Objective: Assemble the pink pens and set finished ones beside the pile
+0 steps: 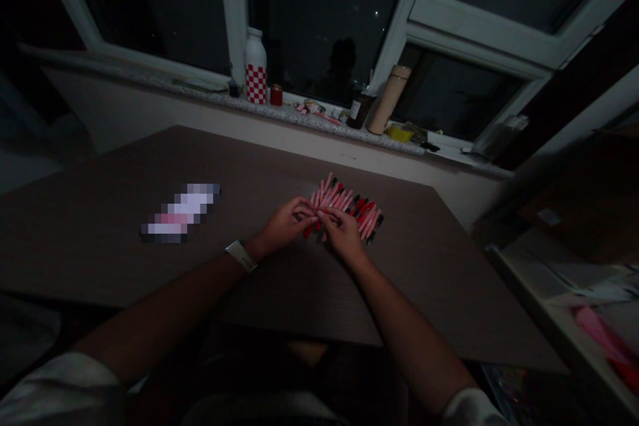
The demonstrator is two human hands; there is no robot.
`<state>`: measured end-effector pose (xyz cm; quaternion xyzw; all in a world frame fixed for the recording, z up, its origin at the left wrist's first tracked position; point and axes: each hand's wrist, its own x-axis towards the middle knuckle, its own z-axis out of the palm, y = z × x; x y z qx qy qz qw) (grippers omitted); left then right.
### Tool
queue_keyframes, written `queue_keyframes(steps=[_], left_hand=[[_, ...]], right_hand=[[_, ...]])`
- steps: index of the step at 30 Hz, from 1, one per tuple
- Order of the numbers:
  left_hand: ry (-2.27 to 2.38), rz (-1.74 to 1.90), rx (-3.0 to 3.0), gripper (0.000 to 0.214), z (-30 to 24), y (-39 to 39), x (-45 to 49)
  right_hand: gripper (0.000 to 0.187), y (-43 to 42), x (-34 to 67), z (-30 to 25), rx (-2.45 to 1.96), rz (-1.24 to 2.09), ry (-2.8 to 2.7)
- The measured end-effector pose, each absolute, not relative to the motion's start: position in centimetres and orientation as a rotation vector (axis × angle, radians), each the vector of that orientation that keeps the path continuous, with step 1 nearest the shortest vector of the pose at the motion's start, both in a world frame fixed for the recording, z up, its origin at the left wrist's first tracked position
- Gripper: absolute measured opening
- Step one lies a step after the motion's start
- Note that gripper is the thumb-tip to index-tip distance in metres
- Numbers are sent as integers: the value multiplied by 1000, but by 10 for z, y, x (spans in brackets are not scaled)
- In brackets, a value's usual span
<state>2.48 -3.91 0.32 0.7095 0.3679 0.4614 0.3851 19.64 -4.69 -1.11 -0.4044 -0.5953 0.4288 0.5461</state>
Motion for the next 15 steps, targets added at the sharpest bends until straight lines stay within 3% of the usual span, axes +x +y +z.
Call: queue_keyframes(steps=[15], left_hand=[[948, 1308, 1576, 41, 6, -34, 23]], right_hand=[[40, -47, 200, -6, -1003, 909, -1388]])
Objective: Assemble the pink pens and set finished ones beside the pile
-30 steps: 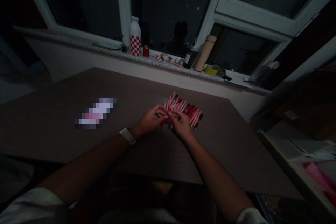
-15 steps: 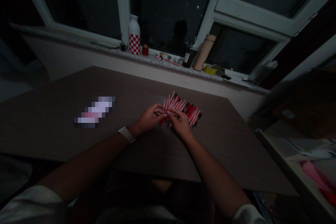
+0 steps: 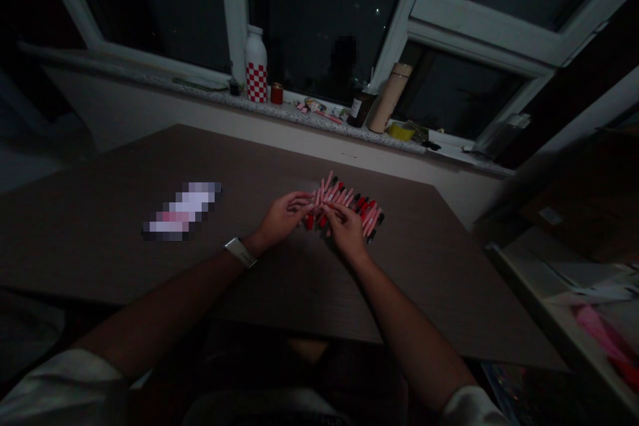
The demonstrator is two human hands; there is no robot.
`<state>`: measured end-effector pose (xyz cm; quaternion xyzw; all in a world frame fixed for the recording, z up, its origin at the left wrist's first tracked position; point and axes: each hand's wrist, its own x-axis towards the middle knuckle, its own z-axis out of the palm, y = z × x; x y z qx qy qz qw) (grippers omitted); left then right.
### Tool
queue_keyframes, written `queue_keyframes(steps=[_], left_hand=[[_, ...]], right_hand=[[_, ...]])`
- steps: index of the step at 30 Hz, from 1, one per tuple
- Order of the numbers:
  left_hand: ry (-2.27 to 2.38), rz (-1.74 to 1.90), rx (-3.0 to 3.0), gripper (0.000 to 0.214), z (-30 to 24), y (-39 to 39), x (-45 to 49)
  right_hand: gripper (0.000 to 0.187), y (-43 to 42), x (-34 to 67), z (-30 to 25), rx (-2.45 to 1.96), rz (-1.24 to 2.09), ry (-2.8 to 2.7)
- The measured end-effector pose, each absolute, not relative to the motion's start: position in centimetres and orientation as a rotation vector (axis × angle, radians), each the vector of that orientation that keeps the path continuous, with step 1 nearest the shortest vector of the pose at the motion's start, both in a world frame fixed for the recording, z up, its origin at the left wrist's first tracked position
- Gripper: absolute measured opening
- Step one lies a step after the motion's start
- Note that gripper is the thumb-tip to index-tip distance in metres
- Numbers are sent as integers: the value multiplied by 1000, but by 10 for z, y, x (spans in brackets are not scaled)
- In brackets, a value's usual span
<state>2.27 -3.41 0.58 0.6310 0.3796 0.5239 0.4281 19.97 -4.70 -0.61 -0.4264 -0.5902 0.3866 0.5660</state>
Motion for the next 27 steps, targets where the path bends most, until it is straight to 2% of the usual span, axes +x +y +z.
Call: queue_keyframes(steps=[7, 13, 19, 23, 27], left_hand=[[973, 1432, 1374, 45, 6, -25, 16], [985, 1357, 1268, 39, 7, -23, 14], [1006, 1326, 1465, 45, 1, -20, 14], [1040, 1318, 1647, 41, 4, -23, 13], [1058, 1323, 1773, 38, 8, -27, 11]], right_hand=[[38, -45, 201, -10, -1022, 840, -1404], [37, -43, 201, -15, -1010, 793, -1435], [30, -43, 206, -14, -1049, 636, -1582], [27, -40, 211, -16, -1097, 481, -1651], [25, -38, 213, -18, -1073, 467, -1689]])
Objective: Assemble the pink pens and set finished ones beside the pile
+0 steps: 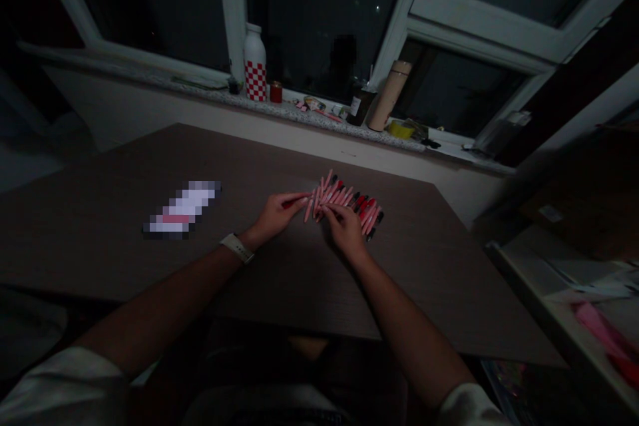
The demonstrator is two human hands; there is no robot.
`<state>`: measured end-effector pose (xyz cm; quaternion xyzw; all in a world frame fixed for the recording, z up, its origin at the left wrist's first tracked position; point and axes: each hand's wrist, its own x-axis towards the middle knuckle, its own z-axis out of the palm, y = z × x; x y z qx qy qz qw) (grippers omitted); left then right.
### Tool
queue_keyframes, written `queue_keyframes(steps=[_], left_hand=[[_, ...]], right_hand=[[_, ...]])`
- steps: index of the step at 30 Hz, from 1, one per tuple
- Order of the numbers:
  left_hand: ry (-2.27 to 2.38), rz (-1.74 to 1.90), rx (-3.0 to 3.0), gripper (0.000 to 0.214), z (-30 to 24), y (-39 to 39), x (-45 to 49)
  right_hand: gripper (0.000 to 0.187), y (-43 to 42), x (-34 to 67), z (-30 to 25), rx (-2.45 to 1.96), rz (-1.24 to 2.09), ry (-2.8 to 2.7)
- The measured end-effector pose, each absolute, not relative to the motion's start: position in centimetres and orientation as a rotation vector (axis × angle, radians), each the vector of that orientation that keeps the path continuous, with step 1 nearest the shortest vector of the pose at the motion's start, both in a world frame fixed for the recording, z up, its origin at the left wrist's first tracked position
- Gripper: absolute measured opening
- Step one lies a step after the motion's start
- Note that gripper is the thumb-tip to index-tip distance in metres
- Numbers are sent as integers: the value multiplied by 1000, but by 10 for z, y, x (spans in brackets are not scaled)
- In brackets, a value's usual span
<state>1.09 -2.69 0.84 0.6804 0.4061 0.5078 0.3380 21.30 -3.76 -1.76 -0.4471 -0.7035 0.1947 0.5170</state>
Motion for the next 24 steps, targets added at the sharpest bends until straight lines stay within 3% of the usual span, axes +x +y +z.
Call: queue_keyframes(steps=[11, 17, 24], left_hand=[[1064, 1317, 2106, 27, 5, -23, 4], [1082, 1104, 2483, 24, 3, -26, 3], [1093, 1095, 2463, 25, 3, -27, 4]], right_hand=[[26, -46, 216, -4, -1052, 333, -1927], [20, -45, 216, -4, -1097, 287, -2032], [34, -45, 210, -10, -1043, 412, -1853]])
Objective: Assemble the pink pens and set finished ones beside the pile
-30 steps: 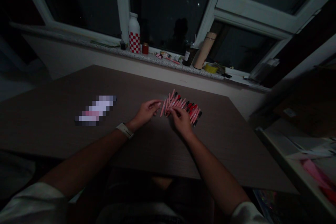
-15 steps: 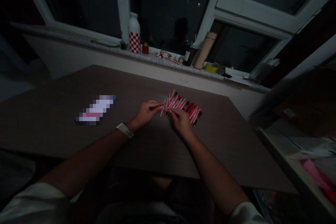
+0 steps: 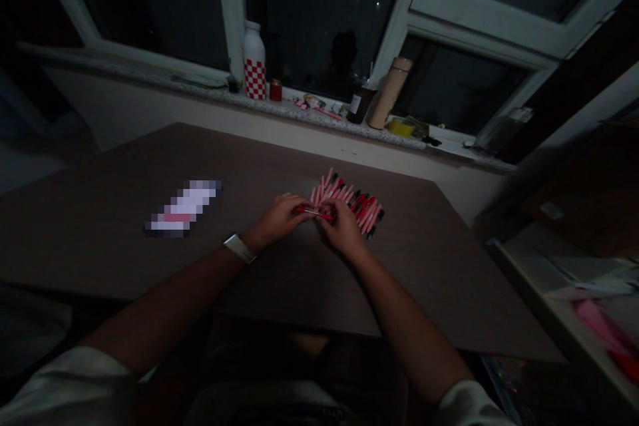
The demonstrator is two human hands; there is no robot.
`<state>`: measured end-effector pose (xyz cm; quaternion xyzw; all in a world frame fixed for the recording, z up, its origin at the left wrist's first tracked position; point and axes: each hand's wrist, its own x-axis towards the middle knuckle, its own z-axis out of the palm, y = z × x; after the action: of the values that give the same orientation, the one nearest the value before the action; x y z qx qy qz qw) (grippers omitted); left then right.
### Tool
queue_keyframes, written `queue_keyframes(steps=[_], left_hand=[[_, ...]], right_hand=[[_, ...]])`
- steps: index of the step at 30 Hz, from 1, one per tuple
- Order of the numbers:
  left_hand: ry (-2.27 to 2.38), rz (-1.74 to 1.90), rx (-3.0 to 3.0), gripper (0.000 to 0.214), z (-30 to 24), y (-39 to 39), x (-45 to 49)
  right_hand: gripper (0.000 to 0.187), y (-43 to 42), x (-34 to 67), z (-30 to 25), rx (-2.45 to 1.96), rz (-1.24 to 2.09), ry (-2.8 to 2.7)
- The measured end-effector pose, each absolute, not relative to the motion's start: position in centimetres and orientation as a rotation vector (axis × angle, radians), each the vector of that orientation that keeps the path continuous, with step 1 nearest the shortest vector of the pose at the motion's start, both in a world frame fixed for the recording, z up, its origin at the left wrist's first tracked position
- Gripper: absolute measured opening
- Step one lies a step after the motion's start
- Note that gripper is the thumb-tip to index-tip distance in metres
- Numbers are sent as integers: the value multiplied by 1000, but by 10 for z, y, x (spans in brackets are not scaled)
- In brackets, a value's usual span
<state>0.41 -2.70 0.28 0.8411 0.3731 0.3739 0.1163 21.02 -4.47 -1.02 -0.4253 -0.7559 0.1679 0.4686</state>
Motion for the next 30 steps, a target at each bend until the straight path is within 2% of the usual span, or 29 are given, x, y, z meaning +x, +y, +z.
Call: queue_keyframes(steps=[8, 14, 20, 30], left_hand=[[990, 1127, 2372, 19, 3, -27, 2], [972, 1160, 2416, 18, 5, -28, 0], [1079, 1042, 2547, 23, 9, -31, 2], [1104, 1063, 2495, 23, 16, -34, -1]], right_hand=[[39, -42, 215, -14, -995, 666, -1754], [35, -42, 211, -16, -1007, 847, -1657], [31, -43, 206, -13, -1007, 887, -1591], [25, -38, 206, -20, -962, 961, -1566]])
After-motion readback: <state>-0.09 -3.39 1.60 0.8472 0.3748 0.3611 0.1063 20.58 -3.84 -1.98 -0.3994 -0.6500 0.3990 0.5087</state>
